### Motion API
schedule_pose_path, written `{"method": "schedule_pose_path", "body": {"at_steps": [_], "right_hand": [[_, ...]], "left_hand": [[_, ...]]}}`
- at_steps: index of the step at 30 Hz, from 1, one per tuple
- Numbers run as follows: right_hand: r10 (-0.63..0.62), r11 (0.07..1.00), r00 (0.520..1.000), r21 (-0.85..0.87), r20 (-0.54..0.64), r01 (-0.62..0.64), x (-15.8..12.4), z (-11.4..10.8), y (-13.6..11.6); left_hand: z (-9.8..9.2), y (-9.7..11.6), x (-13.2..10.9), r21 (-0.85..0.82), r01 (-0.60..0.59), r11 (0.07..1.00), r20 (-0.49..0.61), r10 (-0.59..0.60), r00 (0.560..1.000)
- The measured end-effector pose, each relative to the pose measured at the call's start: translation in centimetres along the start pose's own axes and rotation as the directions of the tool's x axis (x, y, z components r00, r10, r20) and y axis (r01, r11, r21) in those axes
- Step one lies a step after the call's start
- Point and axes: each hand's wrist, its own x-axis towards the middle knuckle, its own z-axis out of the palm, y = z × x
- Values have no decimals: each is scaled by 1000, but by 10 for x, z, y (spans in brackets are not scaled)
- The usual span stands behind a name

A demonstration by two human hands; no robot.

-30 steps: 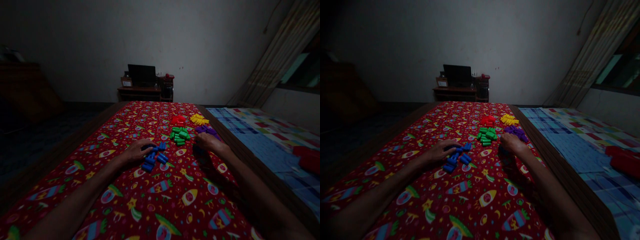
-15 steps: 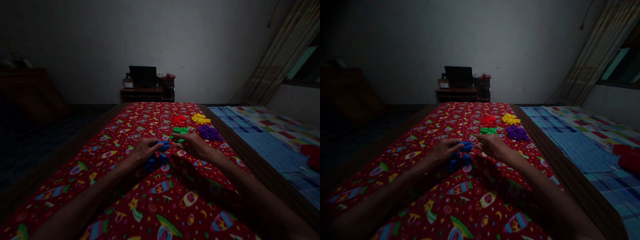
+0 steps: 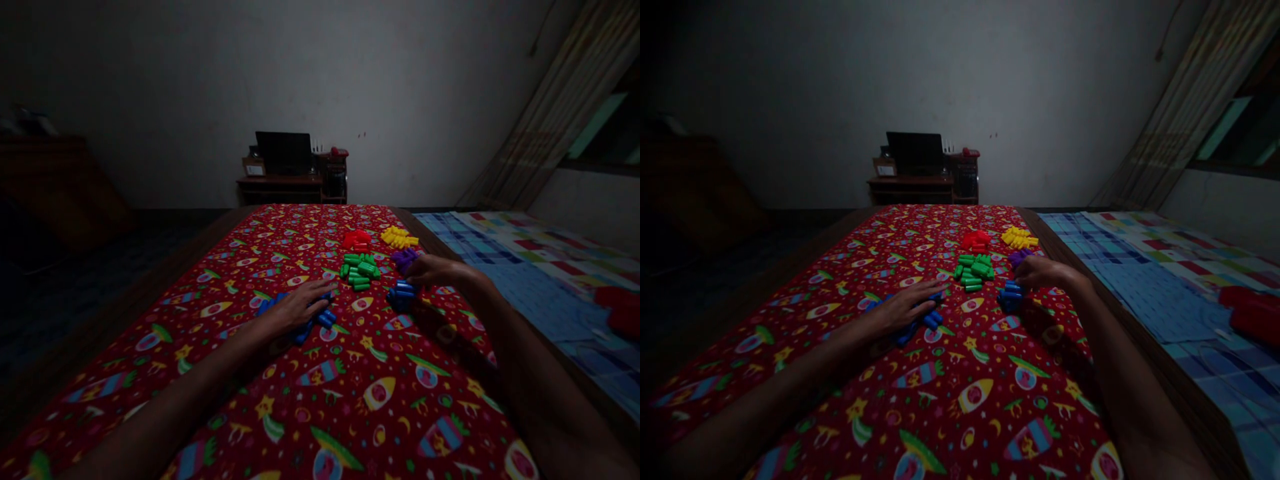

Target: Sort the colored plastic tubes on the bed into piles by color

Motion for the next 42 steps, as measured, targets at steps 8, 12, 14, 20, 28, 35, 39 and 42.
{"method": "schedule_pose_path", "body": {"at_steps": [8, 12, 14, 20, 28, 35, 39, 42], "right_hand": [[100, 975, 994, -196, -50, -108, -4, 6, -17], [-177, 940, 955, -327, -237, 93, -6, 21, -53], [-370, 917, 872, -277, -320, 287, -2, 41, -74], [-607, 793, 723, -294, -328, 533, 16, 85, -109], [118, 863, 911, -412, -395, -291, -4, 21, -56], [312, 874, 943, -352, -118, -334, 2, 21, -36], [223, 800, 920, -478, -324, -362, -6, 23, -54], [-9, 834, 910, -505, -416, -223, -11, 37, -84]], "left_hand": [[-11, 6, 1, -75, 97, 992, -44, -101, 994], [-15, 14, 3, -384, 231, 894, -101, -290, 952], [-14, 22, 6, -553, 251, 795, -72, -346, 935], [-3, 40, 6, -665, 232, 710, 48, -270, 962], [-16, 39, -16, -21, -33, 999, 200, 37, 979], [-12, 48, -13, -138, 84, 987, 141, -64, 988], [-4, 48, -4, -370, 198, 907, 16, -207, 978], [4, 51, 0, -530, 254, 809, 11, -293, 956]]}}
